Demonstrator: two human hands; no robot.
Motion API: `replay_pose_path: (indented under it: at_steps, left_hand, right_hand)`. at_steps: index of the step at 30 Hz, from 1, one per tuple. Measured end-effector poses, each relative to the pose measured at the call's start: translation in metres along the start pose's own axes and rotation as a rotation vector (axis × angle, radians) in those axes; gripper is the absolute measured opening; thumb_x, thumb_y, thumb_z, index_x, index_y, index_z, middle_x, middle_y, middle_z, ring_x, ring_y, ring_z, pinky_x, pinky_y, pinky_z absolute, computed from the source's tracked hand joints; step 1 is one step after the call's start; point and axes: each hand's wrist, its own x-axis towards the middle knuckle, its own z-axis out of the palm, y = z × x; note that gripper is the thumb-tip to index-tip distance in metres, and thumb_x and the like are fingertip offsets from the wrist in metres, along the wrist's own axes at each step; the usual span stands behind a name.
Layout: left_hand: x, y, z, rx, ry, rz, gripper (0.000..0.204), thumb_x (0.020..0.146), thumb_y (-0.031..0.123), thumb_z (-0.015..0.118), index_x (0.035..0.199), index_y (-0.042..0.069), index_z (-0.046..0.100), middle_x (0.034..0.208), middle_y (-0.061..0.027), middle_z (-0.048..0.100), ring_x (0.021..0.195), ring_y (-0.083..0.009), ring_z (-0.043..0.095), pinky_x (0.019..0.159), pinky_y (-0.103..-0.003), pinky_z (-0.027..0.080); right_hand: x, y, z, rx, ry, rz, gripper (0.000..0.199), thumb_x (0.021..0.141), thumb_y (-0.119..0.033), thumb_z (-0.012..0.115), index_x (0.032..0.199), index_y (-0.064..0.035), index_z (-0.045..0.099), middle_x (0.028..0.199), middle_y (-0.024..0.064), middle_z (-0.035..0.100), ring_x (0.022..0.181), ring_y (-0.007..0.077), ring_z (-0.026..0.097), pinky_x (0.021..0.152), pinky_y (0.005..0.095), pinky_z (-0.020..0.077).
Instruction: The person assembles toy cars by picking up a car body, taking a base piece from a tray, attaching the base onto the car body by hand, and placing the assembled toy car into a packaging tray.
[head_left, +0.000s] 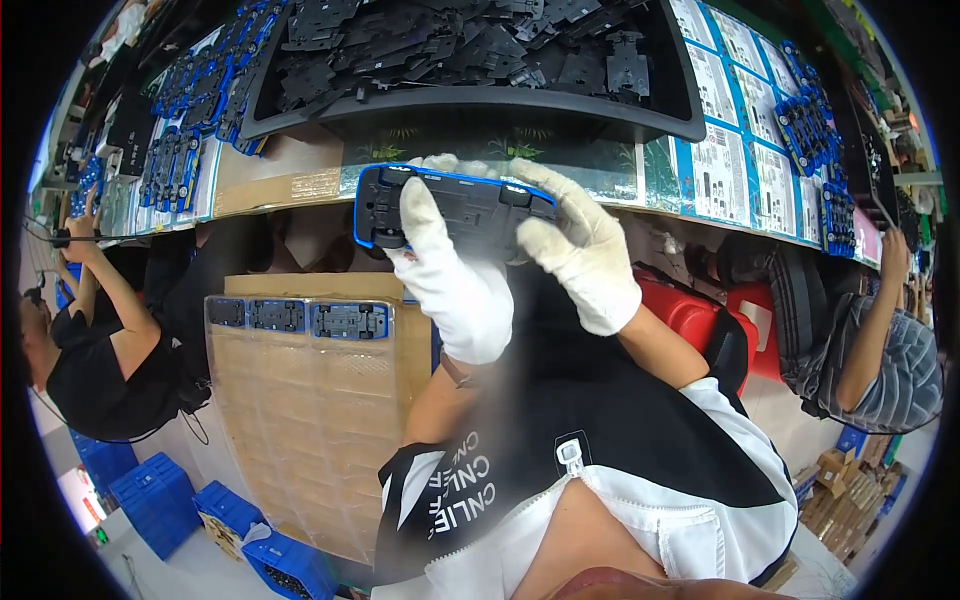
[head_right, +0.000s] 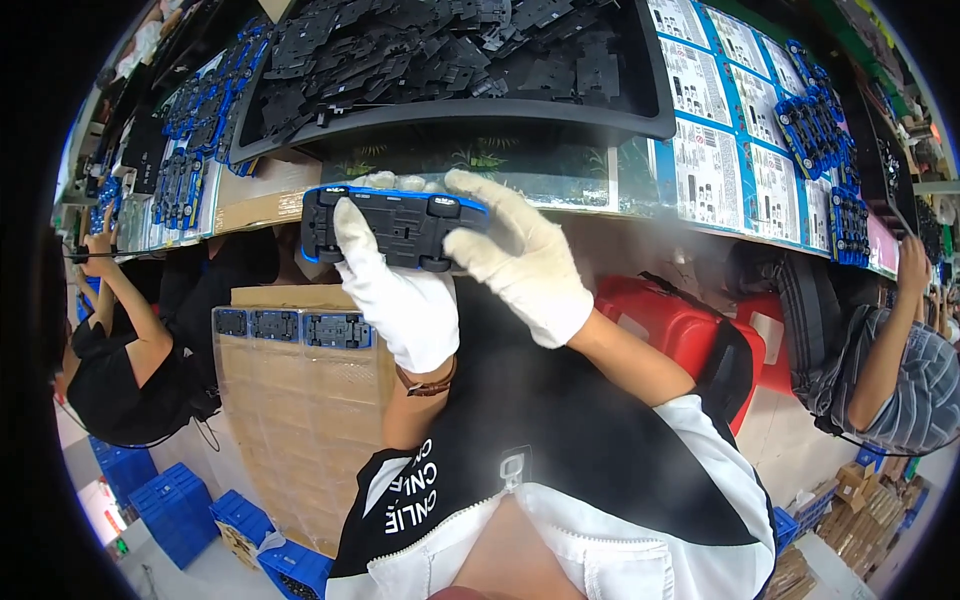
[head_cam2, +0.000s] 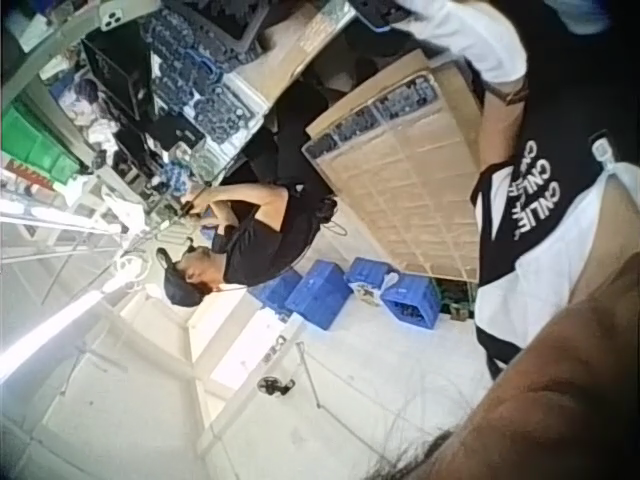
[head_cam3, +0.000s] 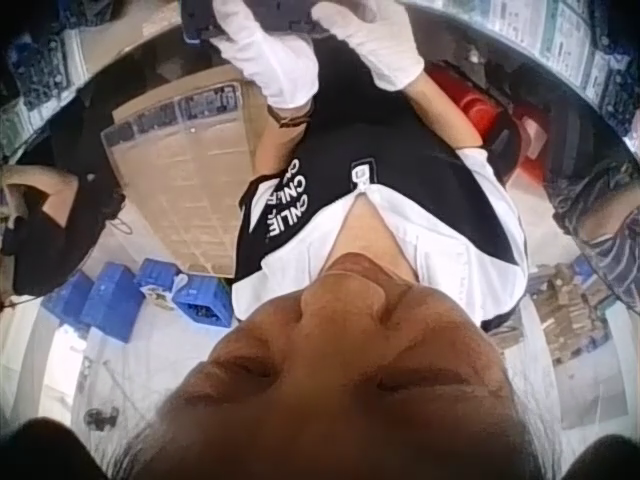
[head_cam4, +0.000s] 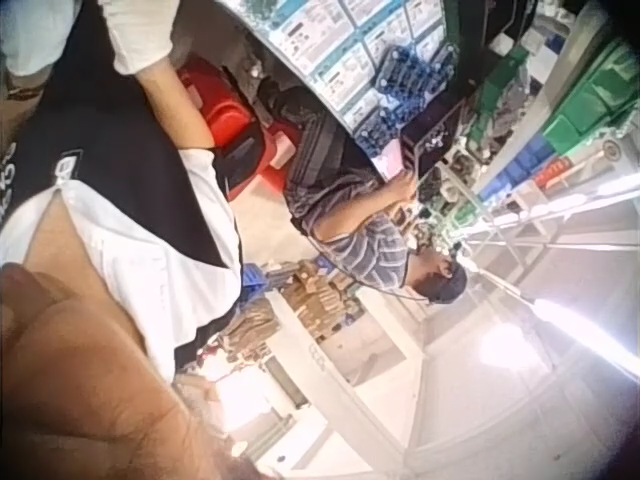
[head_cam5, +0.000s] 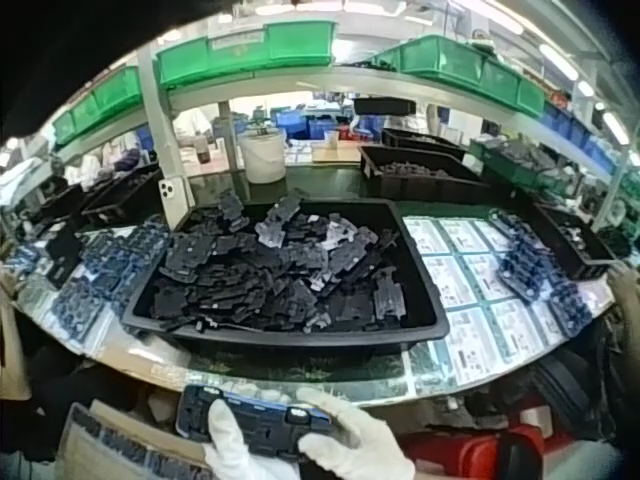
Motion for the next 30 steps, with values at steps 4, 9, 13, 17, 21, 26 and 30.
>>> replay_pose_path:
  at_steps: [4,9,13,17,21,26,30]
  left_hand:
    - [0.009,0.001,-0.003,-0.053,0.001,-0.110,0.043,0.098,0.042,0.061,0.111,0.002,0.057,0.098,-0.0092,0.063,0.090,-0.0205,0.063,0.083,-0.036,0.054]
    - [0.005,0.007,0.000,-0.068,0.048,-0.102,0.039,0.099,0.040,0.060,0.108,0.002,0.059,0.096,-0.0086,0.063,0.087,-0.0196,0.063,0.080,-0.035,0.055]
    - [0.012,0.004,0.002,-0.089,0.091,-0.174,0.040,0.099,0.042,0.059,0.108,0.002,0.058,0.093,-0.0092,0.064,0.085,-0.0196,0.063,0.079,-0.035,0.056]
    - [0.001,0.007,-0.007,0.066,0.118,-0.073,0.043,0.095,0.043,0.065,0.120,0.010,0.053,0.105,-0.0068,0.063,0.093,-0.0184,0.063,0.081,-0.035,0.053]
    - [0.004,0.008,-0.003,-0.024,0.092,-0.109,0.045,0.095,0.043,0.066,0.122,0.010,0.052,0.104,-0.0066,0.063,0.092,-0.0179,0.063,0.083,-0.035,0.053]
    - [0.002,0.005,0.001,0.006,0.157,-0.111,0.044,0.096,0.045,0.064,0.116,0.007,0.055,0.102,-0.0077,0.062,0.090,-0.0189,0.063,0.081,-0.036,0.054]
    - [0.000,0.000,-0.003,0.233,0.185,0.017,0.052,0.093,0.046,0.067,0.122,0.007,0.052,0.109,-0.0092,0.061,0.096,-0.0189,0.062,0.084,-0.036,0.053]
  right_hand:
    - [-0.001,0.000,0.003,-0.121,0.003,-0.002,0.073,0.084,-0.004,0.079,0.148,-0.0035,0.043,0.133,0.0088,0.057,0.116,0.0178,0.056,0.098,0.0322,0.0485]
    - [-0.006,0.001,0.007,-0.094,-0.012,-0.010,0.072,0.085,-0.006,0.078,0.148,-0.0030,0.042,0.131,0.0084,0.058,0.111,0.0150,0.057,0.095,0.0299,0.0483]
    - [-0.006,0.003,0.006,-0.192,-0.017,-0.075,0.072,0.088,-0.009,0.077,0.150,-0.0038,0.040,0.131,0.0084,0.058,0.111,0.0150,0.057,0.093,0.0285,0.0492]
    - [-0.015,0.008,0.007,-0.077,-0.034,-0.057,0.072,0.090,-0.013,0.075,0.151,-0.0044,0.038,0.133,0.0097,0.056,0.112,0.0160,0.057,0.089,0.0298,0.0518]
    - [-0.007,-0.002,0.008,0.036,0.015,0.073,0.073,0.089,-0.012,0.076,0.151,-0.0055,0.038,0.135,0.0097,0.055,0.110,0.0167,0.058,0.089,0.0309,0.0525]
    - [-0.007,0.004,0.011,-0.143,-0.008,-0.057,0.078,0.085,-0.006,0.078,0.151,-0.0059,0.038,0.137,0.0104,0.054,0.111,0.0167,0.058,0.095,0.0300,0.0494]
    - [-0.005,0.002,0.006,-0.058,-0.013,-0.023,0.076,0.086,-0.004,0.076,0.151,-0.0057,0.038,0.138,0.0103,0.054,0.111,0.0170,0.058,0.094,0.0300,0.0497]
